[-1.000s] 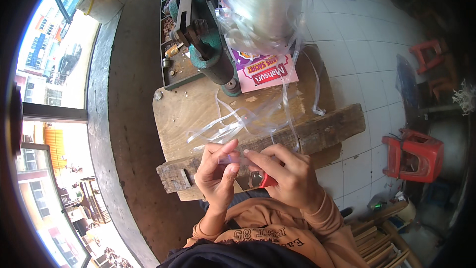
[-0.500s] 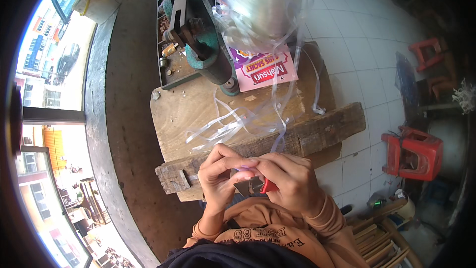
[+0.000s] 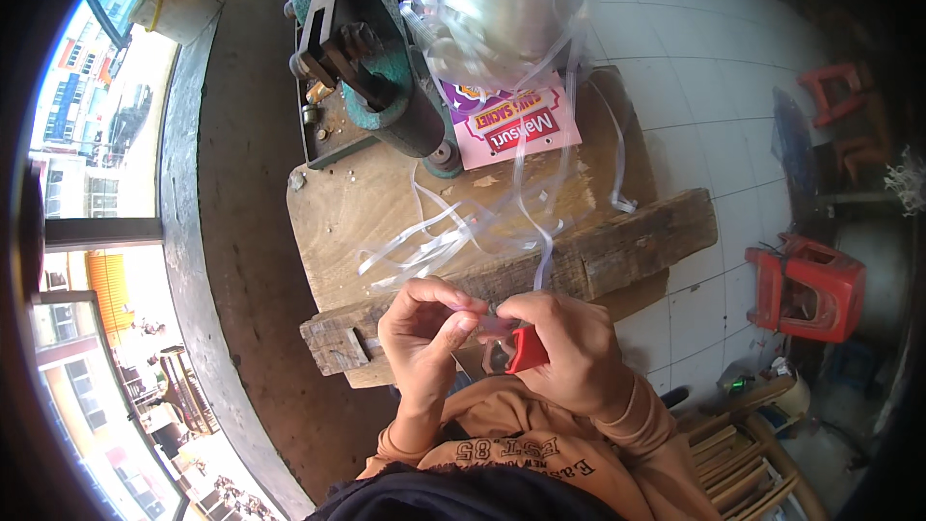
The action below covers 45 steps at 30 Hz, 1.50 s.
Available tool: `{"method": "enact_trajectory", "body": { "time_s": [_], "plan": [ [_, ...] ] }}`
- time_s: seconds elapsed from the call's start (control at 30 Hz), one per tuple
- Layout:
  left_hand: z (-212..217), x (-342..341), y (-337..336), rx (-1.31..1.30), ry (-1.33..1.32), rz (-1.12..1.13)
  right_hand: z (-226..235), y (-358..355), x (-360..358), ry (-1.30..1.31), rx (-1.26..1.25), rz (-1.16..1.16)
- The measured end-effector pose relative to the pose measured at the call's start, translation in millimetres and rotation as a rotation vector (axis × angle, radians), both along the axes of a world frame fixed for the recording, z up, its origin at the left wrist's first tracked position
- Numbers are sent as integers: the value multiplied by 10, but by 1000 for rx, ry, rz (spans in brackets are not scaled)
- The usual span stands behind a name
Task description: The person trims and cuts thin transparent plastic strips using a utility knife and a hand-held cutting tool on a wooden block.
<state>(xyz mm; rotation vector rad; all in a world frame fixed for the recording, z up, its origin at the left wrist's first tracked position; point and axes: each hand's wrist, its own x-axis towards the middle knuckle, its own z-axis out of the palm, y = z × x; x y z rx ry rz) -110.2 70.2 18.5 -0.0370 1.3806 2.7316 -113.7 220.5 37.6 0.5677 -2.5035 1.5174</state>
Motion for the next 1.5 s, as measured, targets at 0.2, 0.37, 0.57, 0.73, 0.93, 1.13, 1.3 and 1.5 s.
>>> {"method": "enact_trajectory", "body": {
  "time_s": [0.2,0.37,0.57,0.73,0.93,1.13,1.3,1.5],
  "plan": [
    [-4,32,55,-175,-45,134,-39,-37,-24,376,306,-109],
    [33,47,81,-219,-24,168,-42,-3,-34,389,333,-106],
    [19,71,98,-347,44,229,-37,-7,-19,398,328,-117],
    [25,72,102,-344,-2,197,-24,2,-15,393,345,-137],
    [10,121,9,-280,-114,166,3,-93,-13,197,214,-110],
    [-258,472,-259,-311,-159,174,-66,-326,94,-120,152,19],
    [-351,927,-580,-596,-191,369,-118,-678,158,-313,119,219],
    [-327,882,-852,-1221,-73,562,-307,-1085,207,-351,144,220]
  ]
}}
